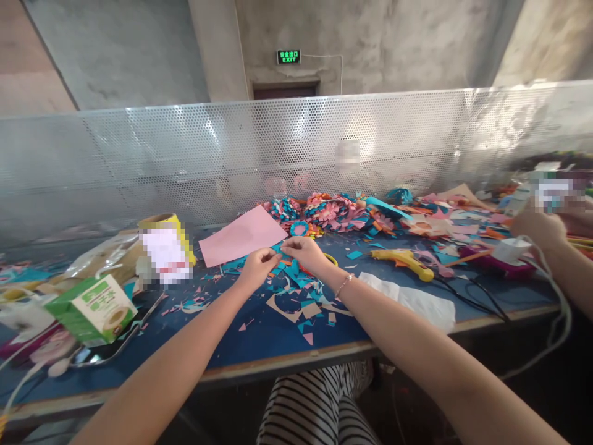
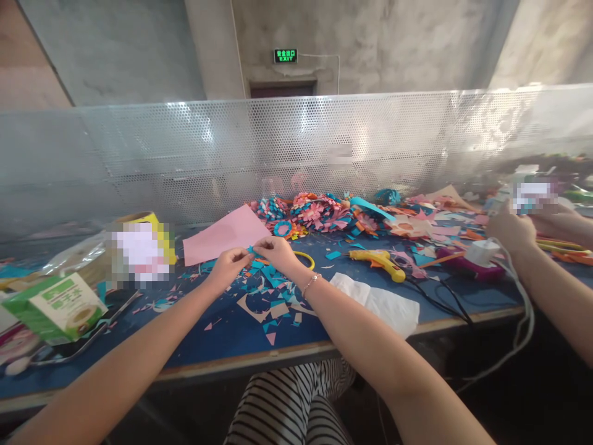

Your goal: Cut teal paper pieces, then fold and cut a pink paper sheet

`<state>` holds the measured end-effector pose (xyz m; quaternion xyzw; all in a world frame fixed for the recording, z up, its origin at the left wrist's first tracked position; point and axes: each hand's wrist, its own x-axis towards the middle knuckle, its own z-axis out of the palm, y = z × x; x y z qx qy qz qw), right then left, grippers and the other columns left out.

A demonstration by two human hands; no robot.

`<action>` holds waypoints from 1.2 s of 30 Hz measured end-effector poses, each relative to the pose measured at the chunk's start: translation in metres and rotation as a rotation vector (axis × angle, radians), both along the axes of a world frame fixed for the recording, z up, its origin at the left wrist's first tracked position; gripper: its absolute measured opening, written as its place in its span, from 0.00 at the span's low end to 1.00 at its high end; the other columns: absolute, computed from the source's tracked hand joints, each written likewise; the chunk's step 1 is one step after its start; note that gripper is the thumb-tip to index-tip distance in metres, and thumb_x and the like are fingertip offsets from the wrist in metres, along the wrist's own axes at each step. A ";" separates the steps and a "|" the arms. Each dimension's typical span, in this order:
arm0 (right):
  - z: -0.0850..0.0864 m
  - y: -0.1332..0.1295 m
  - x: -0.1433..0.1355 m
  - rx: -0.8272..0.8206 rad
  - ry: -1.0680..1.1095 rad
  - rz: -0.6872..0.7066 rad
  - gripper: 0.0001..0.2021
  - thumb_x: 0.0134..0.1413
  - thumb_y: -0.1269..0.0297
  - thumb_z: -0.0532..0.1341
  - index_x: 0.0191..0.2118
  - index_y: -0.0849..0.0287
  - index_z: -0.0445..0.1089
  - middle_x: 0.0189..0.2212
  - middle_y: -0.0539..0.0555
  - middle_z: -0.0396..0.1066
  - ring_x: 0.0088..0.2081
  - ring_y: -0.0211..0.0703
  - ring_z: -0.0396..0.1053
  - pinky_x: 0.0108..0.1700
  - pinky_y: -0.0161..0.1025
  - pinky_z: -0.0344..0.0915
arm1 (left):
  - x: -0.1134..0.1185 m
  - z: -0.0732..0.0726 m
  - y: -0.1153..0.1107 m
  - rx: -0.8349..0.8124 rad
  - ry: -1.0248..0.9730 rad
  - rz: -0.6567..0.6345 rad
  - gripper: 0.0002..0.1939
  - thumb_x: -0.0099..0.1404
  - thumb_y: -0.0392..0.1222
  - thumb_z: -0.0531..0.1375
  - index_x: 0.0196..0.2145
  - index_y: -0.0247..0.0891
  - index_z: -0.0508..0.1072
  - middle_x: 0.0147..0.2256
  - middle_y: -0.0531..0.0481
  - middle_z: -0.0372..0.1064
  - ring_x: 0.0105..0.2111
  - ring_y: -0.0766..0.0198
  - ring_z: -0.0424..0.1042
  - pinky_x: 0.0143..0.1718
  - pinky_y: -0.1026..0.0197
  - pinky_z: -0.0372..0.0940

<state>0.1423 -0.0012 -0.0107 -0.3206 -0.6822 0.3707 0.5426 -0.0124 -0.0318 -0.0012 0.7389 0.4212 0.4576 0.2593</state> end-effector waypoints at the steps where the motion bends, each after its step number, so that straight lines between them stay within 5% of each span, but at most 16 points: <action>1: 0.000 0.001 0.000 -0.005 0.002 -0.001 0.07 0.41 0.61 0.61 0.25 0.61 0.67 0.22 0.48 0.66 0.26 0.35 0.64 0.31 0.35 0.62 | 0.000 0.000 0.000 -0.023 -0.009 -0.005 0.15 0.54 0.50 0.58 0.20 0.36 0.67 0.19 0.54 0.62 0.21 0.67 0.60 0.24 0.64 0.55; 18: -0.001 -0.002 -0.005 -0.040 0.044 0.117 0.12 0.40 0.57 0.63 0.29 0.62 0.67 0.22 0.47 0.65 0.24 0.32 0.62 0.28 0.33 0.61 | -0.001 0.002 0.001 -0.044 -0.097 0.005 0.09 0.51 0.42 0.60 0.18 0.35 0.68 0.17 0.54 0.62 0.21 0.67 0.61 0.26 0.64 0.55; 21: 0.000 0.000 -0.002 0.027 0.020 0.093 0.12 0.40 0.58 0.64 0.27 0.62 0.67 0.21 0.47 0.65 0.24 0.33 0.62 0.29 0.34 0.62 | 0.002 0.002 0.000 -0.168 -0.242 -0.049 0.08 0.49 0.41 0.62 0.19 0.35 0.70 0.18 0.53 0.65 0.21 0.66 0.64 0.27 0.64 0.58; 27: 0.003 0.000 0.004 0.227 -0.028 0.140 0.10 0.42 0.59 0.64 0.26 0.61 0.70 0.25 0.50 0.69 0.29 0.36 0.66 0.36 0.36 0.63 | 0.008 0.007 -0.001 -0.683 -0.666 -0.095 0.10 0.58 0.39 0.57 0.23 0.32 0.71 0.21 0.45 0.70 0.22 0.65 0.69 0.28 0.63 0.65; 36: 0.003 -0.001 0.008 0.458 -0.099 0.094 0.04 0.47 0.65 0.63 0.28 0.57 0.75 0.32 0.53 0.67 0.37 0.38 0.66 0.43 0.38 0.64 | -0.001 0.010 -0.001 -0.637 -0.731 -0.168 0.06 0.52 0.23 0.59 0.27 0.29 0.73 0.24 0.47 0.72 0.22 0.70 0.71 0.27 0.68 0.68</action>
